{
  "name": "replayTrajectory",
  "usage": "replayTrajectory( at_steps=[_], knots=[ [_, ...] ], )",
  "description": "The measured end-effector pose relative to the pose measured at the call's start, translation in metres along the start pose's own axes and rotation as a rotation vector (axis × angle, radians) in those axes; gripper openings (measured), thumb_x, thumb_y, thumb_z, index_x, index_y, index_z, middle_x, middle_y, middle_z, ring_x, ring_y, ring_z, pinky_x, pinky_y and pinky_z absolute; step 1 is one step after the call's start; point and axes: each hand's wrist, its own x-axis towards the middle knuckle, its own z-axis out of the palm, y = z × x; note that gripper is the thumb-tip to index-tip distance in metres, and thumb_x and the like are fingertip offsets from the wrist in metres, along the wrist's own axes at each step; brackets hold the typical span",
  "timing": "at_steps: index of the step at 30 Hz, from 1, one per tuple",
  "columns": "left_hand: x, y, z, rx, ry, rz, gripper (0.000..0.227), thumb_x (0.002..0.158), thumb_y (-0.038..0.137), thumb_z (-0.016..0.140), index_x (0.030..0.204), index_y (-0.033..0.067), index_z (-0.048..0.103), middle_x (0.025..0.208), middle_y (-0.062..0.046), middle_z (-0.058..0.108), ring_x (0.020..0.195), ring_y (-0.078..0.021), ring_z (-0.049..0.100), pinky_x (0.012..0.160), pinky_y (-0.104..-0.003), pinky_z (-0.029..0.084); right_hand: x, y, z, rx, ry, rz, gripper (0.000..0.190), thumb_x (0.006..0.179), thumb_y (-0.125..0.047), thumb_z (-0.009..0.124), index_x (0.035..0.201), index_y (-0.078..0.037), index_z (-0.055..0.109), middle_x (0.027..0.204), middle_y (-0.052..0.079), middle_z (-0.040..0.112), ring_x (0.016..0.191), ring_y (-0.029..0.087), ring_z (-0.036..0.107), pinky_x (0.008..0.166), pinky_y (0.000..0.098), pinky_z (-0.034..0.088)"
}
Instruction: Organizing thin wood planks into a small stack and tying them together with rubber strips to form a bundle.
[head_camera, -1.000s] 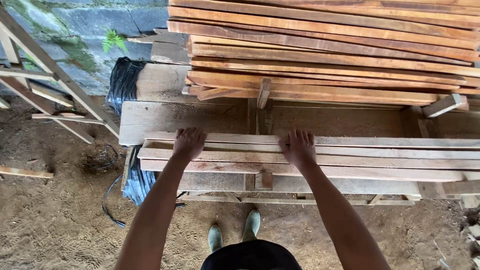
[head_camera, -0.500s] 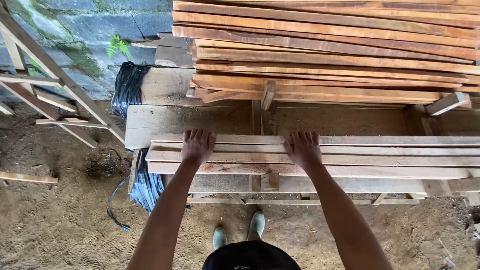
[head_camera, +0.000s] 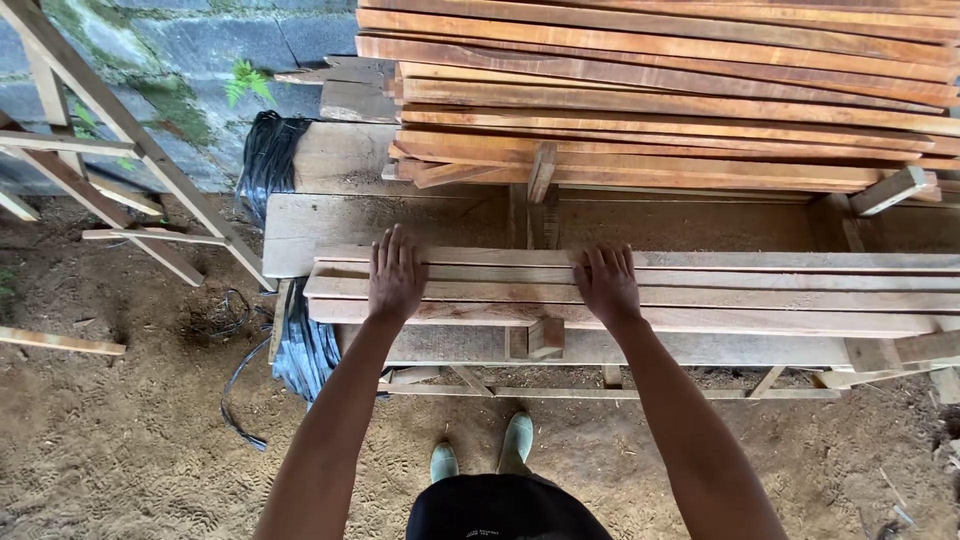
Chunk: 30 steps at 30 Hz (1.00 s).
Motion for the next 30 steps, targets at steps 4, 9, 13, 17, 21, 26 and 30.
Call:
replayTrajectory(
  at_steps=[4,9,13,17,21,26,30],
  knots=[
    [-0.019,-0.009,-0.008,0.026,0.023,0.068,0.042,0.101,0.031,0.05,0.134,0.0066,0.058,0.146,-0.021,0.056,0.136,-0.0359,0.054,0.116,-0.053,0.036,0.002,-0.023,-0.015,0.113,-0.173,0.182,0.044,0.093,-0.037,0.065,0.128,-0.009,0.06,0.131,0.018,0.064,0.136,0.04,0.055,0.115,0.0604,0.04],
    [-0.05,-0.011,0.001,0.027,0.022,0.144,0.06,0.098,0.03,0.052,0.153,0.0066,0.048,0.158,-0.018,0.048,0.144,-0.0347,0.047,0.117,-0.056,0.032,0.03,-0.056,-0.045,0.364,-0.692,0.427,0.065,0.1,-0.061,0.051,0.137,-0.008,0.062,0.144,0.018,0.062,0.141,0.038,0.052,0.122,0.0606,0.026],
    [-0.067,0.005,-0.013,-0.001,-0.174,0.067,0.062,0.106,0.04,0.038,0.16,0.0115,0.035,0.166,-0.015,0.036,0.152,-0.0317,0.034,0.122,-0.058,0.022,0.041,-0.114,-0.085,0.429,-0.828,0.437,0.078,0.102,-0.069,0.041,0.147,-0.007,0.054,0.154,0.019,0.053,0.145,0.037,0.046,0.123,0.0625,0.02],
    [-0.082,0.013,-0.02,-0.031,-0.15,0.093,0.065,0.106,0.042,0.039,0.161,0.0089,0.033,0.166,-0.018,0.035,0.153,-0.0333,0.032,0.122,-0.058,0.019,0.023,-0.142,-0.072,0.152,-0.642,0.213,0.061,0.103,-0.056,0.052,0.14,-0.007,0.058,0.138,0.018,0.062,0.132,0.035,0.06,0.117,0.0618,0.033],
    [-0.097,0.02,-0.028,-0.063,-0.131,0.139,0.075,0.101,0.045,0.05,0.162,0.0062,0.03,0.166,-0.02,0.032,0.154,-0.0349,0.03,0.124,-0.058,0.015,0.03,-0.156,-0.103,0.102,-0.63,0.196,0.051,0.101,-0.051,0.059,0.131,-0.011,0.066,0.123,0.011,0.07,0.117,0.031,0.068,0.103,0.0548,0.052],
    [-0.114,0.021,-0.036,-0.063,-0.172,0.156,0.08,0.096,0.045,0.06,0.16,0.0061,0.033,0.166,-0.019,0.032,0.154,-0.0336,0.029,0.123,-0.054,0.02,0.023,-0.149,-0.079,0.094,-0.679,0.315,0.044,0.099,-0.049,0.053,0.126,-0.019,0.07,0.114,0.005,0.072,0.107,0.031,0.073,0.093,0.0534,0.058],
    [-0.121,0.012,-0.039,-0.15,-0.202,0.15,0.074,0.095,0.038,0.063,0.159,0.0101,0.038,0.167,-0.014,0.034,0.154,-0.0307,0.031,0.125,-0.052,0.022,0.021,-0.156,-0.075,0.046,-0.618,0.451,0.037,0.095,-0.043,0.049,0.107,-0.021,0.076,0.097,0.006,0.076,0.095,0.036,0.076,0.085,0.0558,0.06]
  ],
)
